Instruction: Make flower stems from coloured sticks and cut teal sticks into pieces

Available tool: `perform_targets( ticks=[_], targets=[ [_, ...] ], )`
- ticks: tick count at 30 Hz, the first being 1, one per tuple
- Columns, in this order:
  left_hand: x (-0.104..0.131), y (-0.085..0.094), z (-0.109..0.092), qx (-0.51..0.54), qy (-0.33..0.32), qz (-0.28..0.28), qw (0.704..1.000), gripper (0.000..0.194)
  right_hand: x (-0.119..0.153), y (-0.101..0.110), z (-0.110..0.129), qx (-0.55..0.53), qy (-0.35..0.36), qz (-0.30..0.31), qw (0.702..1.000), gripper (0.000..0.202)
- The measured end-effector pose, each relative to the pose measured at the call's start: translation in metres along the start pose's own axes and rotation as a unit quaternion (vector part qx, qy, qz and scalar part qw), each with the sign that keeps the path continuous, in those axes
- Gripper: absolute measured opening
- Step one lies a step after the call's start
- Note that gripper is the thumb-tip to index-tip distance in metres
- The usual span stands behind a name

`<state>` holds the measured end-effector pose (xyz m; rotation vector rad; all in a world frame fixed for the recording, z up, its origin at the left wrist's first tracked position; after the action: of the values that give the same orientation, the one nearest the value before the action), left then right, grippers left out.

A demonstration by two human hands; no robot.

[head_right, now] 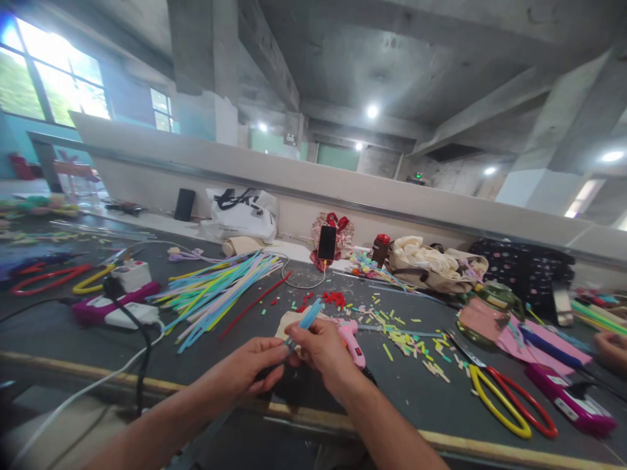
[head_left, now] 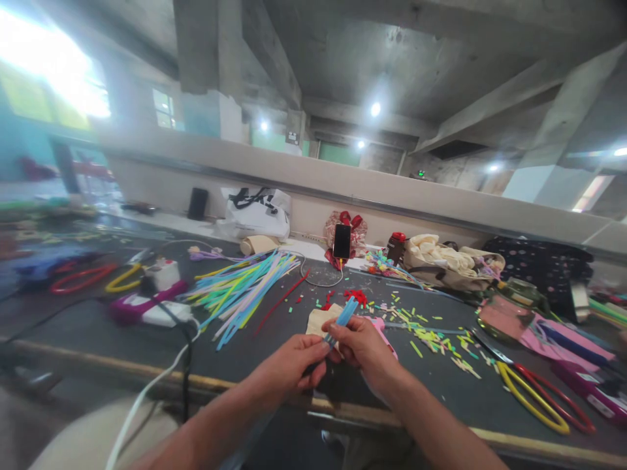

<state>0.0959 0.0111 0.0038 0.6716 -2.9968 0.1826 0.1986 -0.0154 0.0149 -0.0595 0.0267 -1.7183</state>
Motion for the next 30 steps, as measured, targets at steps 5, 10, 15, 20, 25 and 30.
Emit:
perform_targets(
  ticks=[5,10,15,20,25,30],
  targets=[
    [0.003,0.005,-0.01,-0.159,0.009,-0.032,0.987,0.042,0.0,0.012,0.01,-0.032,0.003,-0.015,0.999,0.028],
    [0.003,0.063,-0.052,-0.555,-0.009,-0.282,0.783,0.03,0.012,0.034,0.019,-0.052,0.023,-0.056,0.997,0.028],
    [-0.012,0.112,-0.04,-0.624,0.082,-0.326,0.706,0.023,0.033,0.051,0.01,-0.063,0.012,-0.091,0.994,0.025],
    [-0.018,0.123,-0.025,-0.655,0.121,-0.312,0.677,0.023,0.044,0.065,-0.007,-0.113,0.015,-0.093,0.989,0.024],
    [-0.014,0.113,-0.036,-0.673,0.09,-0.314,0.664,0.026,0.045,0.066,-0.016,-0.121,0.0,-0.099,0.988,0.028],
    [-0.019,0.1,-0.039,-0.676,0.066,-0.302,0.669,0.027,0.043,0.052,-0.018,-0.115,-0.013,-0.088,0.989,0.031]
  ],
)
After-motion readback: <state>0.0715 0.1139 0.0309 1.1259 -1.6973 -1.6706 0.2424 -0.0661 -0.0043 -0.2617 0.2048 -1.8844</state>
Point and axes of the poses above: each hand's wrist, its own x-axis away from the middle knuckle, its own y-axis out of the back of the hand, z = x × y, the point moved 5 cm from there along -x, towards the middle knuckle, and after that the axes turned 3 degrees about z, right-handed, at the moved point
